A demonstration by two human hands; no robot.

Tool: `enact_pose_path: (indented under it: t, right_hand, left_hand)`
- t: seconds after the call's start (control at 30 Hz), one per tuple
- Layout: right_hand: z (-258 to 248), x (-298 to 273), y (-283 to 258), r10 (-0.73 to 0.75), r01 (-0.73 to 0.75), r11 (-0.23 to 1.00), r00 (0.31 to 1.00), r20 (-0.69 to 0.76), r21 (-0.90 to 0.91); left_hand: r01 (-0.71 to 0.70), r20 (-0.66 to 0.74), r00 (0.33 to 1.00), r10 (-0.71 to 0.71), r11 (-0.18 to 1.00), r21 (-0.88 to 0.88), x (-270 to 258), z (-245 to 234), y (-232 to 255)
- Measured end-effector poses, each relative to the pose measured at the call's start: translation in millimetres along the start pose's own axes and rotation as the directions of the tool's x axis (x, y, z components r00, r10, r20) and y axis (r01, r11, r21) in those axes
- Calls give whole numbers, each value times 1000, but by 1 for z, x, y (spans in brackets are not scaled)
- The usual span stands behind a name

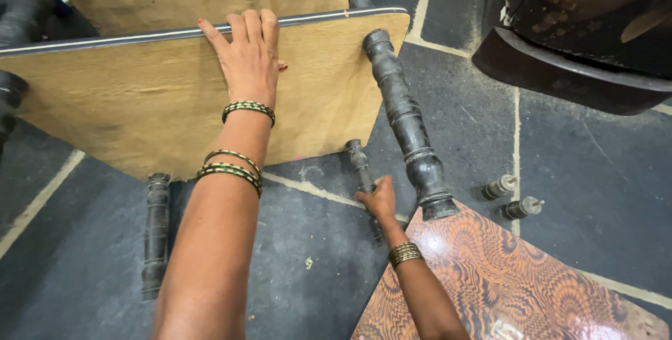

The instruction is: The person assembles furniture legs onto a wooden tabletop. They insert and tighten black cylindrical legs into the underside of the table one by one, using both hands to align and secure each piece.

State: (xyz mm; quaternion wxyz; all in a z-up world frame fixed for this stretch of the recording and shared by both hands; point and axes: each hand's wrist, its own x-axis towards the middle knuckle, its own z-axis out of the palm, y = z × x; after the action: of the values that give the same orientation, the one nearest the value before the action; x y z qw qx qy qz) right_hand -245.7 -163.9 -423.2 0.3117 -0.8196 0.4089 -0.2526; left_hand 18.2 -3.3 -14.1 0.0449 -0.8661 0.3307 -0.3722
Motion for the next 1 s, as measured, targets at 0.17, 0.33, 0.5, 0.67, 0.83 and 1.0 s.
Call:
enact_pose_path:
  t: [0.17, 0.33, 0.5, 0.67, 0.83, 1.0]
  right_hand:
    - [-16, -2, -11, 257, -365, 863, 913, 317, 351]
    - [-39, 6, -10, 301, -784, 462, 579, 758, 416]
    - [-21, 4, -1, 331, -618, 688, 734, 593, 380]
    - [1, -6, -3, 311, -412, 828, 902, 300, 379]
    - [-22, 5, -5, 414, -831, 379, 546, 728, 408]
    - [-30, 4, 5, 245, -746, 425, 640, 728, 513]
  left_hand:
    - [-2, 6, 1000, 2, 1000, 7, 1, 1, 0]
    - [-1, -2, 1000, 1, 1000, 15, 0, 3, 0]
    - [5, -2, 1000, -5, 1000, 24, 1, 1, 0]
    - [0, -4, 1000, 0, 1000, 4, 1, 4, 1]
    - [4, -8, 1000, -4, 1000, -12, 1, 7, 0]
    - [0, -35, 999, 1, 1000, 8, 0, 7, 1]
